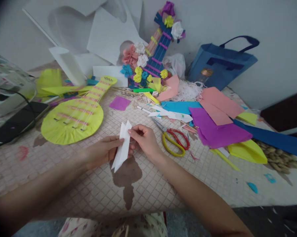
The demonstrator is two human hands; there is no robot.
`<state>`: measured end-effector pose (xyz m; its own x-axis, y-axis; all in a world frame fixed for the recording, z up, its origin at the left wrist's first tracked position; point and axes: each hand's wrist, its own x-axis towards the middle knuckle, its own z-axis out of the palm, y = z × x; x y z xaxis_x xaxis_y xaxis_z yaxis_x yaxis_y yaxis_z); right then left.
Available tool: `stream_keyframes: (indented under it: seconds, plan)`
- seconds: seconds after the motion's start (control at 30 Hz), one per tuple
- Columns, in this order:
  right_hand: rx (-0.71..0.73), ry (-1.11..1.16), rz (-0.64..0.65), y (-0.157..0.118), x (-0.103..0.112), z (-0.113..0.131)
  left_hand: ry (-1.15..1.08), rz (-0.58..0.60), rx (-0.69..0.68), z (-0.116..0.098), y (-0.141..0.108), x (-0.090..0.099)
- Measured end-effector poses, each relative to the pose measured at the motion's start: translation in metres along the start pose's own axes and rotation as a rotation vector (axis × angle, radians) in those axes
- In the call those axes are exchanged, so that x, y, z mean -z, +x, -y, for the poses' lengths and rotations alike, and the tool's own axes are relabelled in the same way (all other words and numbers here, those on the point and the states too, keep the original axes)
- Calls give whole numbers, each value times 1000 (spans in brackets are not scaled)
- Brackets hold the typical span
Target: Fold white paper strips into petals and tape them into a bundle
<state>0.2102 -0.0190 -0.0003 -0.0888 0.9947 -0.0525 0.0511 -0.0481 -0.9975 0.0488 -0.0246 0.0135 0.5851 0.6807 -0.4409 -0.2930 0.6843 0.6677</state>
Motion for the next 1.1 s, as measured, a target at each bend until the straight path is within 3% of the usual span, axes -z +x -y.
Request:
stream_keyframes:
  seconds: [0.2, 0.43, 0.6, 0.87, 1.1]
  plan:
    - [-8, -104, 81, -2, -1, -2, 32, -36, -57, 5, 3, 4]
    - [27, -52, -20, 1, 2, -3, 23, -94, -74, -1, 3, 3]
    - [72, -26, 8, 6, 13, 3, -67, -76, -59, -9, 4, 7]
    - [-32, -5, 131, -2, 13, 15, -96, -108, -32, -5, 10, 9]
    - [-68, -43, 97, -5, 9, 11, -26, -74, -49, -2, 11, 10]
